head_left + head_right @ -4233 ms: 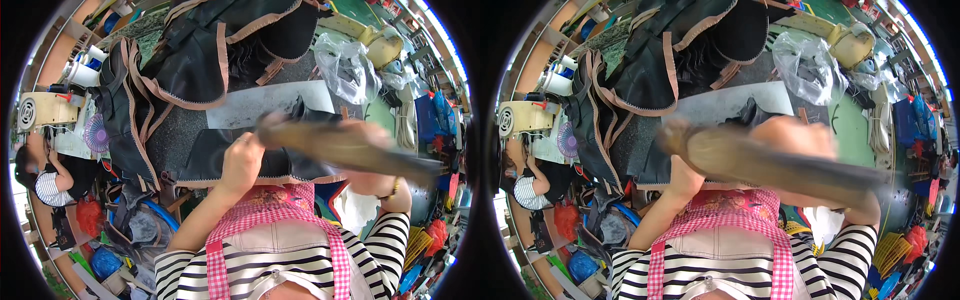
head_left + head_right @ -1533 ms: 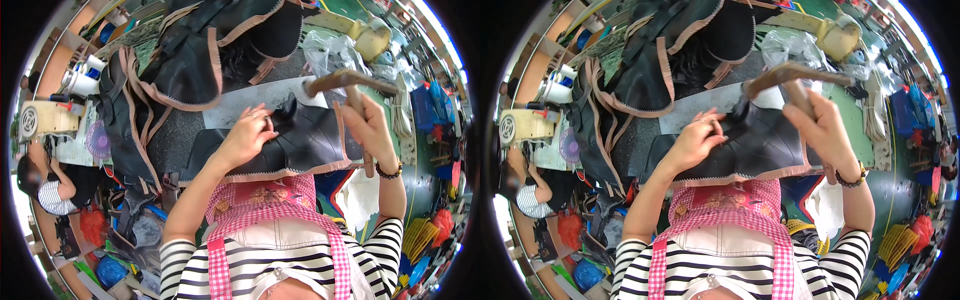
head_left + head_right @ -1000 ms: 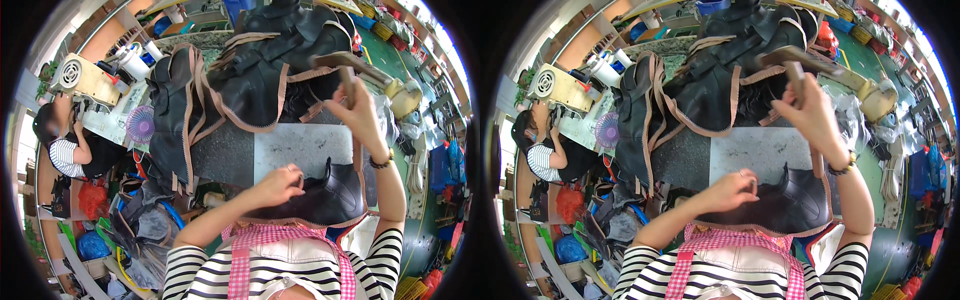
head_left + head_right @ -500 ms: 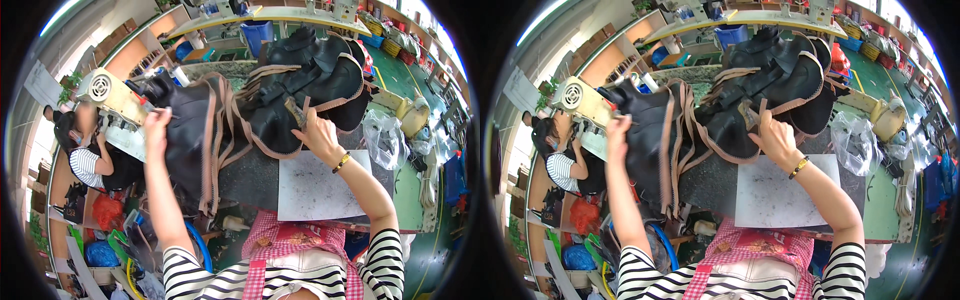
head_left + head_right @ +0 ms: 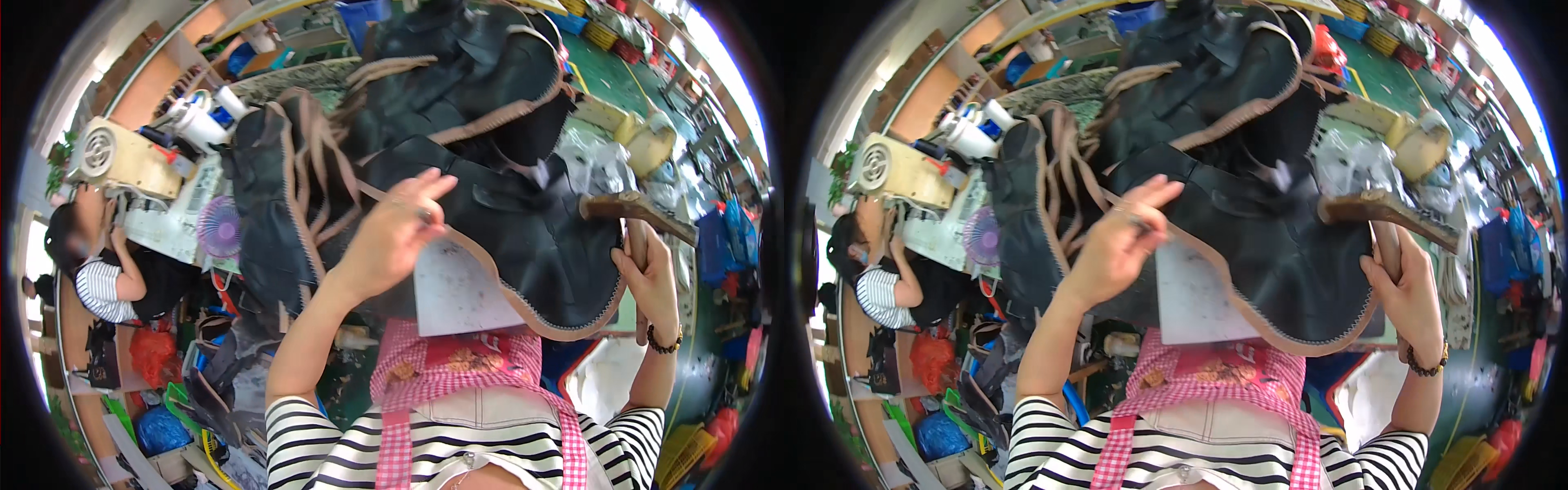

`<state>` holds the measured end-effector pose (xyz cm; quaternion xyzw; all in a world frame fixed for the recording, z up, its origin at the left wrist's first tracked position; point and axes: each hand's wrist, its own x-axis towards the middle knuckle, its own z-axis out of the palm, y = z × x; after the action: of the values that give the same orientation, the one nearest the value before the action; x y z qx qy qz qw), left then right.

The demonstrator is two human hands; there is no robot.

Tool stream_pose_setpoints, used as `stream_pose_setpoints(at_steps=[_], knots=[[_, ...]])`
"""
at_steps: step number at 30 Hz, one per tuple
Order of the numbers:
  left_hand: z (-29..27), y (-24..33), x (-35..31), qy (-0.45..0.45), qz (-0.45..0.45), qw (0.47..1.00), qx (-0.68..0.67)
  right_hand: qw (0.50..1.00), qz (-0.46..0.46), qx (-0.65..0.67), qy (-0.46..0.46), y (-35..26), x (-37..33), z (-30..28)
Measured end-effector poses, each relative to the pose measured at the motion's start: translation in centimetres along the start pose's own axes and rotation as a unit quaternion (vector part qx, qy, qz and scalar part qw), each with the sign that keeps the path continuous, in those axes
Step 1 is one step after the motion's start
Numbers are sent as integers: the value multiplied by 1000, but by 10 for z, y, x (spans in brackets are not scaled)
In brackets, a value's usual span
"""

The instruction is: The person uses a wooden mallet to repeatedly strike the edges of black leather pieces placed on a workbench. They handle the leather pieces one at a time, adjusting their position and orientation to apply force to specific areas.

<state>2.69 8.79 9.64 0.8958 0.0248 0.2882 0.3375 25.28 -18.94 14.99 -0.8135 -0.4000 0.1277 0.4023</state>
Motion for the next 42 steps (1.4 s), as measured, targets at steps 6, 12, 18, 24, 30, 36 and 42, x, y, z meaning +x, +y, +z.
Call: stream_pose_setpoints(at_steps=[6, 12, 18, 24, 30, 36, 42], knots=[[80, -31, 4, -192, 2, 981, 15, 986, 144, -69, -55, 84, -42, -13], [64, 7, -29, -227, -102, 966, 69, 987, 11, -137, 80, 56, -49, -7], [88, 31, 7, 23, -238, 962, -133, 989, -68, 18, -127, 40, -13, 35], [137, -2, -5, 65, -341, 909, -231, 960, -114, -39, -251, 51, -3, 54], [136, -1, -9, 79, -334, 914, -217, 945, -43, -61, -318, 32, 5, 41], [137, 3, -3, 70, -332, 919, -201, 963, -70, -7, -261, 54, 0, 48], [137, 3, -6, 40, -258, 961, -88, 978, -125, 27, -163, 5, 17, 17]])
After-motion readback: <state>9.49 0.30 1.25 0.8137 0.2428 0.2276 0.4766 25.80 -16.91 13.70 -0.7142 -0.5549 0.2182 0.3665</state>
